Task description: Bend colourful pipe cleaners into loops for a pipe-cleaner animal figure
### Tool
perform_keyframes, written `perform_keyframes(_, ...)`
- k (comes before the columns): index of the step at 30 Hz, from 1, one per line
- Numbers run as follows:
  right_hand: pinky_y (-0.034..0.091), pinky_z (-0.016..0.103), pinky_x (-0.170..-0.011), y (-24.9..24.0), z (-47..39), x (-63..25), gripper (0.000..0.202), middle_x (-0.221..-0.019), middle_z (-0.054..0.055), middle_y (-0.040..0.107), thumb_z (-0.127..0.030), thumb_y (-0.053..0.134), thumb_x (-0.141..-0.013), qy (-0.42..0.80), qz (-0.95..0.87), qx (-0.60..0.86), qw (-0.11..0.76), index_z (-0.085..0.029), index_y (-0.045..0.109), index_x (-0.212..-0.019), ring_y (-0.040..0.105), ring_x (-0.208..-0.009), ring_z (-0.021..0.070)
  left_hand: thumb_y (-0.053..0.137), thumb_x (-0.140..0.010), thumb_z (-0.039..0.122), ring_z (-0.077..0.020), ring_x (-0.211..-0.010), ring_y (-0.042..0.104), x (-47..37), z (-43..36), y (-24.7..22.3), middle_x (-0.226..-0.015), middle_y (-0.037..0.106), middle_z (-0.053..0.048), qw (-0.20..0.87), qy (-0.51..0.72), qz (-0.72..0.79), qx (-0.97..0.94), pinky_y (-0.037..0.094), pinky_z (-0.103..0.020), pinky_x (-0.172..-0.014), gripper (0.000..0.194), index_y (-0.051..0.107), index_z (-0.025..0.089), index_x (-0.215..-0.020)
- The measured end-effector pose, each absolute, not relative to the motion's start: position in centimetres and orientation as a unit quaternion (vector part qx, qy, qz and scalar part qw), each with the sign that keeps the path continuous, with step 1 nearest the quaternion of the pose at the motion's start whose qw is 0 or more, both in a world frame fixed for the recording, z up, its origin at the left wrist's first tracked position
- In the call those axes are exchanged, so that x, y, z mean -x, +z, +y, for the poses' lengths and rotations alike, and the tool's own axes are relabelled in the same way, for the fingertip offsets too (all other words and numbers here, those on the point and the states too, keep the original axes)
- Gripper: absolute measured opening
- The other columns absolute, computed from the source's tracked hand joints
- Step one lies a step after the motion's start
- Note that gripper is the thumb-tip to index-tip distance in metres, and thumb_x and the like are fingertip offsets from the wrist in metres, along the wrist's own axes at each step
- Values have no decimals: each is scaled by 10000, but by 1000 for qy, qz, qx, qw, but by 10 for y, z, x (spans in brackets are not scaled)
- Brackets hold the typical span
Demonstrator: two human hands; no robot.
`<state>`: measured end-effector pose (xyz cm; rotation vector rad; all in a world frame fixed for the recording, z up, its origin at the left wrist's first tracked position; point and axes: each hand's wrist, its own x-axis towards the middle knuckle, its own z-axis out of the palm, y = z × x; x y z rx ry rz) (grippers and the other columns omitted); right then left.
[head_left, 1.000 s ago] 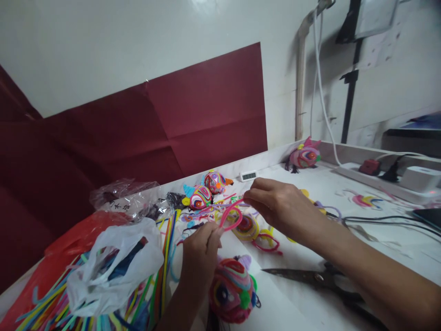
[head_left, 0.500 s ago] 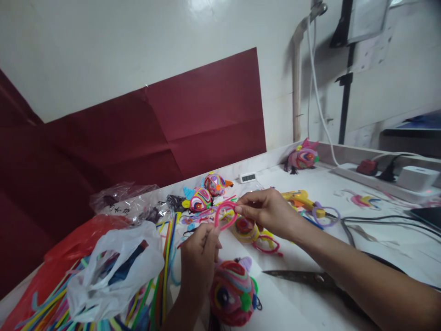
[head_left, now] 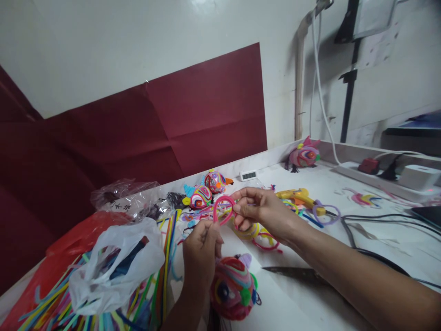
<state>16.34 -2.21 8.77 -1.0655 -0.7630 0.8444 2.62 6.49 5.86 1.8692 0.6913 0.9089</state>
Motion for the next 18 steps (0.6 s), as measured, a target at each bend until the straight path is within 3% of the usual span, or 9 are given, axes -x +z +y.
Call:
perform_keyframes(6, 503, 185, -454, 85, -19, -157, 254, -554, -29, 604, -123, 651, -671, 384, -316, 457, 737, -139, 514, -885, 619, -488, 111, 525, -799, 408, -57, -315, 332, -30, 61, 56, -339, 392, 81, 498, 392, 289, -717, 250, -155, -349, 328, 474, 183, -566)
perform_keyframes(18, 532, 227, -494, 78, -13, -141, 403, -644, -78, 569, -178, 726, -620, 348, -306, 402, 790, -195, 417, -879, 622, -495, 108, 544, -787, 395, -48, -302, 326, -32, 57, 55, -343, 402, 84, 529, 414, 293, -680, 247, -145, -332, 312, 479, 179, -571)
